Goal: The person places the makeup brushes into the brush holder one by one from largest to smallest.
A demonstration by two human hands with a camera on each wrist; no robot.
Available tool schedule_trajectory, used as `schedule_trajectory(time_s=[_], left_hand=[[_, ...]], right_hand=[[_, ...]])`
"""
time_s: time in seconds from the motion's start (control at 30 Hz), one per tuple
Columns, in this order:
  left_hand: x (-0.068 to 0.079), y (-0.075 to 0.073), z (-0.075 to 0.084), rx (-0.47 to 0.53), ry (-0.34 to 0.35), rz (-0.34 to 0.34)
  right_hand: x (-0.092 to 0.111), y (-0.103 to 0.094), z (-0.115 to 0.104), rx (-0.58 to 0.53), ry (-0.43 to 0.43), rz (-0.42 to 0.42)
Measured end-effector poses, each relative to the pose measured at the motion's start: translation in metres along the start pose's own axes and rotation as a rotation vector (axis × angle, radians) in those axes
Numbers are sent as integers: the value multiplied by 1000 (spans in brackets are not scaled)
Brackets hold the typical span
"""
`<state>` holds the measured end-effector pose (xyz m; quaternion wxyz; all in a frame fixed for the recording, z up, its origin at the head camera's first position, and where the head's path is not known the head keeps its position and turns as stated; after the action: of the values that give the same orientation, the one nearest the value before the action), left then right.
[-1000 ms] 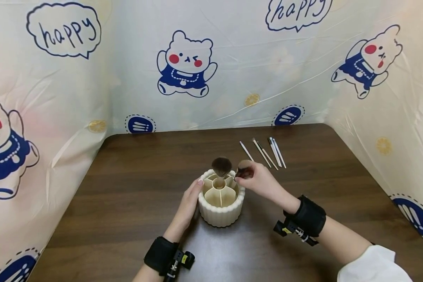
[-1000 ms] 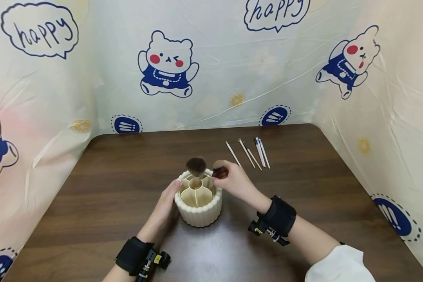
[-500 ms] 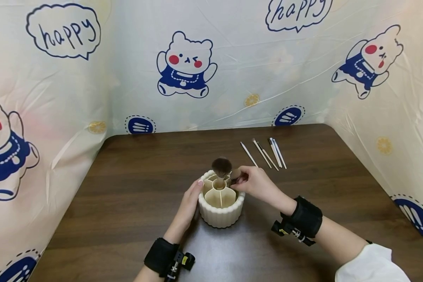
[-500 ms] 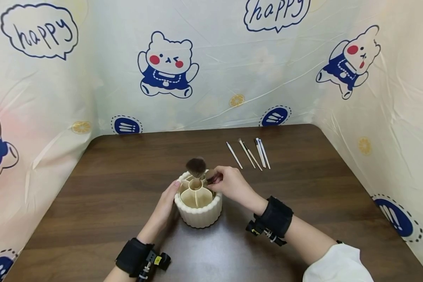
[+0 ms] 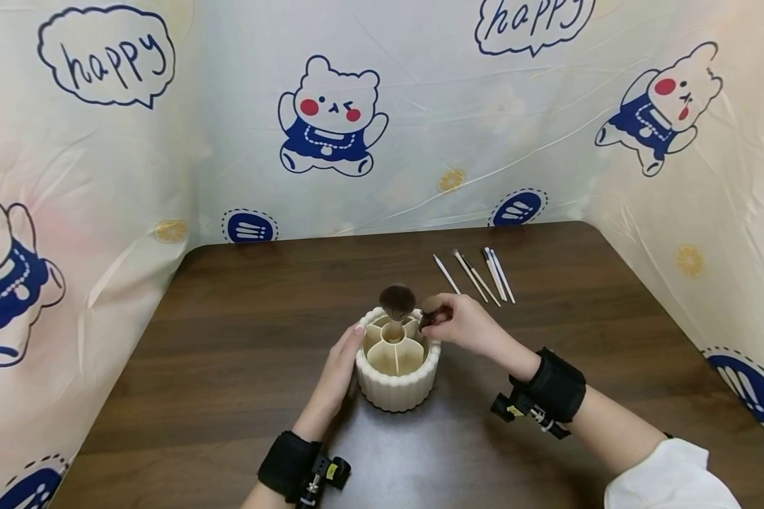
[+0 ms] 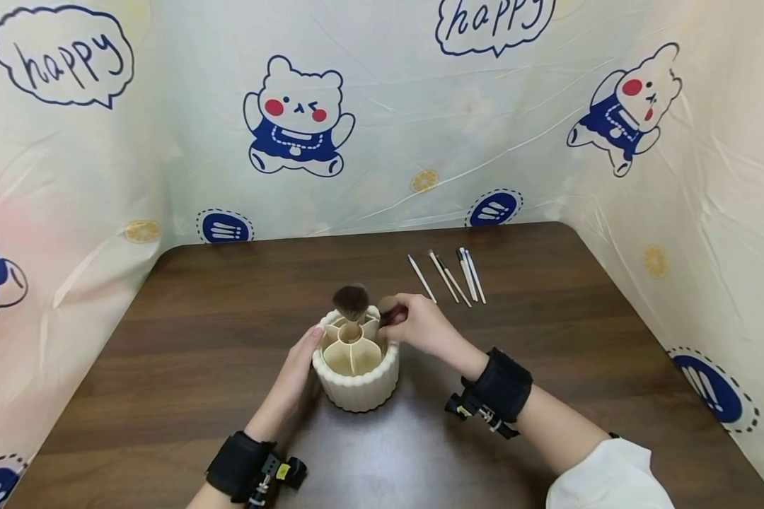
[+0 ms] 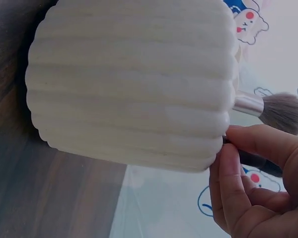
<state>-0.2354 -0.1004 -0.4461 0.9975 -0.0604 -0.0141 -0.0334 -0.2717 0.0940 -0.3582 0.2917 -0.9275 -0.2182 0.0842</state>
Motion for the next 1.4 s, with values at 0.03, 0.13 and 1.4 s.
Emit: schedule_trajectory(time_s=[0.03,0.13,1.4], left_hand=[[0,0,0,1,-2,0],[0,0,-1,5,-6,1],[4,-2,3,18,2,-2]], right_hand=[[0,-1,1,-8,5,-11],[-2,-3,5,-39,23,-53],[-147,-76,212,335,291,540]])
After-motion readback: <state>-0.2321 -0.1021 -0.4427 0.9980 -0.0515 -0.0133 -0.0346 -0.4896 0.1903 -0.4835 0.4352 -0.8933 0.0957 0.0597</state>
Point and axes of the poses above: each hand's wrist, its own x-axis away from the middle knuckle, its own y-axis out of the palm, z = x × y, the point moved 7 cm from there along -x, towards the middle knuckle, and after that the axes turned 1 degree about -z, right-handed, at the moved point
